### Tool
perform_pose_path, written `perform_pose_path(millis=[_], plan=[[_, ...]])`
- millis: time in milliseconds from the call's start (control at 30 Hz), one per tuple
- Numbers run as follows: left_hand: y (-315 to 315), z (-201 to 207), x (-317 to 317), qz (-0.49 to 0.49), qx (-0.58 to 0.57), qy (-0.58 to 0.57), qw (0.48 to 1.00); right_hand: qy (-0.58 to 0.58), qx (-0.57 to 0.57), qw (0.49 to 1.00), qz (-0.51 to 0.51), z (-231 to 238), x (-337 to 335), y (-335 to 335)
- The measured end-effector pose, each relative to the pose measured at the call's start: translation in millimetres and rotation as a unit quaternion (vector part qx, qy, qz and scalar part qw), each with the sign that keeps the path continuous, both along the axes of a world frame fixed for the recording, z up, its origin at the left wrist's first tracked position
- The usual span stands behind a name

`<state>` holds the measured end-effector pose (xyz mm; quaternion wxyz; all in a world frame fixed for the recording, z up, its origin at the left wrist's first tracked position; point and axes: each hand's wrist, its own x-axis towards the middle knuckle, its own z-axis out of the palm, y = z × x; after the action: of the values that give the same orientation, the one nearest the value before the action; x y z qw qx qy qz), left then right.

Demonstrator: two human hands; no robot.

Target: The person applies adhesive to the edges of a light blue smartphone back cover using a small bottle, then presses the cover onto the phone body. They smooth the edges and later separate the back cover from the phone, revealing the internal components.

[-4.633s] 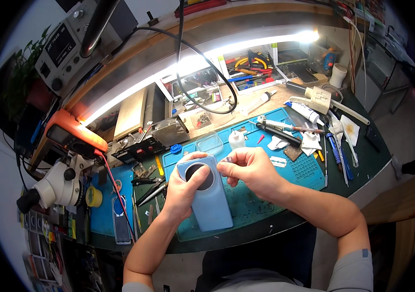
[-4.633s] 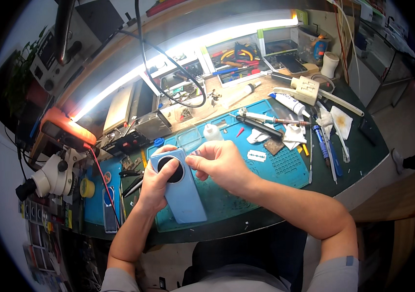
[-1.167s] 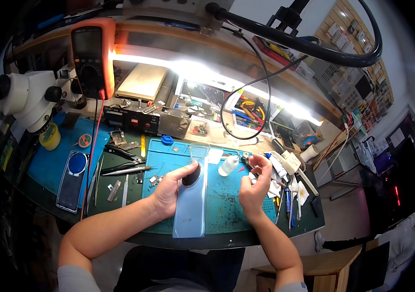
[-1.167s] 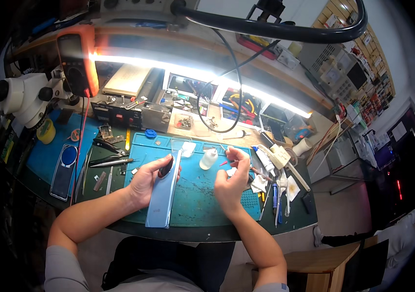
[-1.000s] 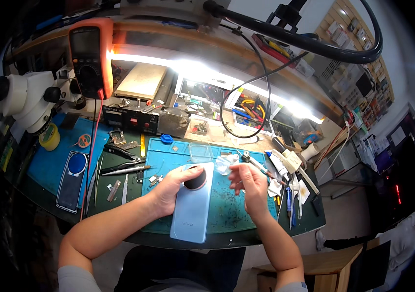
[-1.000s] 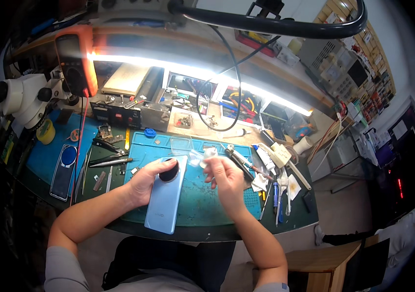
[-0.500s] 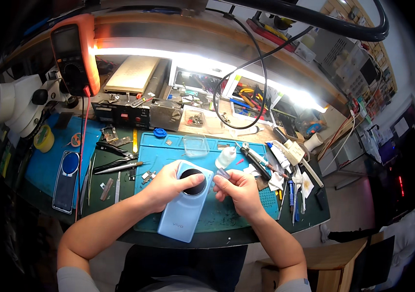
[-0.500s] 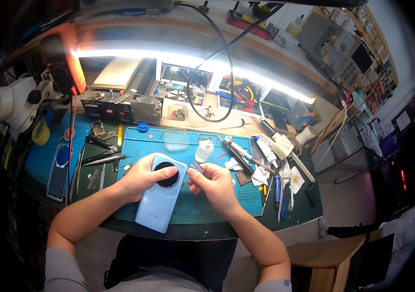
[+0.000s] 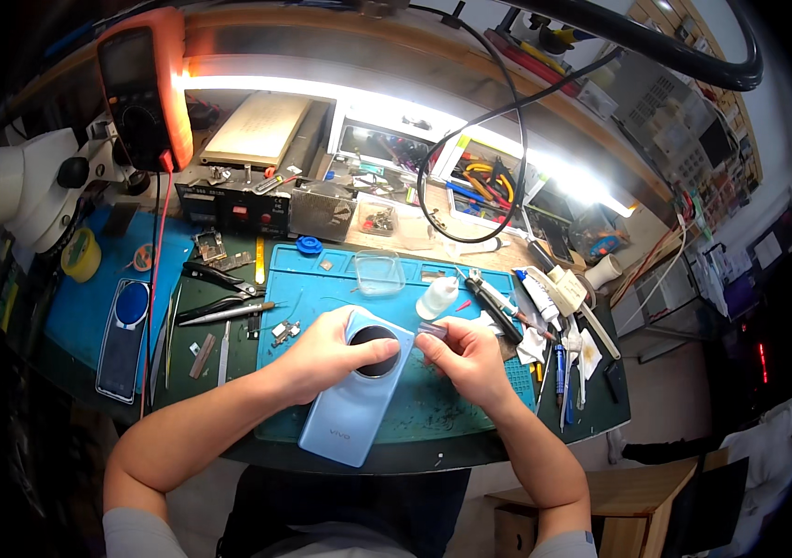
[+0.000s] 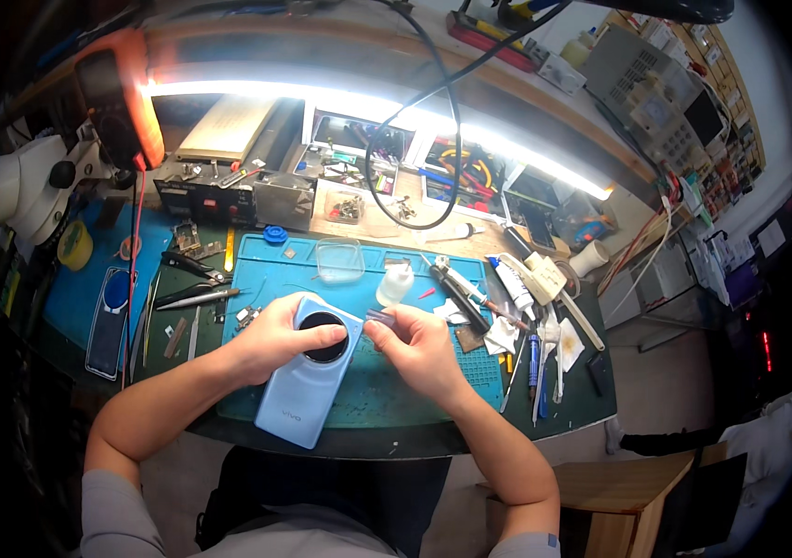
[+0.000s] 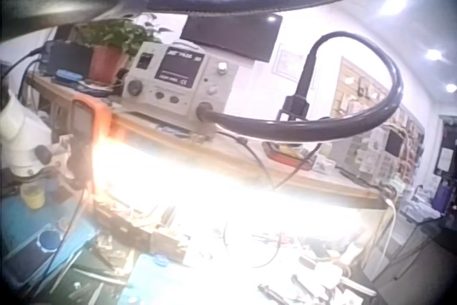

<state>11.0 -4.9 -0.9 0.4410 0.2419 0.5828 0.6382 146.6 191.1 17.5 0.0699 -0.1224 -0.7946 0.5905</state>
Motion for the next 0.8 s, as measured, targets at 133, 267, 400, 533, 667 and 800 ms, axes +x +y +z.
perform_pose_path(millis=[133, 267, 400, 533, 667, 800], plan=[[-1.0, 2.8, -0.1, -0.018, -0.007, 0.006, 1.000, -0.031, 0.046, 0.998, 0.033, 1.6, -1.5, 9.6], [-1.3, 3.0, -0.7, -0.028, -0.002, 0.013, 1.000, -0.043, 0.047, 0.997, 0.046, 9.8, -3.9, 8.5], [-0.8, 0.3, -2.0, -0.047, -0.004, 0.005, 0.999, -0.068, 0.029, 0.995, 0.066, 9.4, -5.6, 13.8], [-0.9, 1.2, -1.2, -0.045, -0.015, 0.011, 0.999, -0.092, 0.086, 0.987, 0.097, 17.6, -8.2, 17.2], [-1.8, 1.2, -2.1, -0.054, -0.016, 0.021, 0.998, -0.106, 0.130, 0.976, 0.138, 27.0, -14.4, 18.3], [-0.9, 0.9, -2.7, -0.072, -0.008, 0.026, 0.997, -0.137, 0.154, 0.964, 0.166, 32.6, -18.8, 22.1]])
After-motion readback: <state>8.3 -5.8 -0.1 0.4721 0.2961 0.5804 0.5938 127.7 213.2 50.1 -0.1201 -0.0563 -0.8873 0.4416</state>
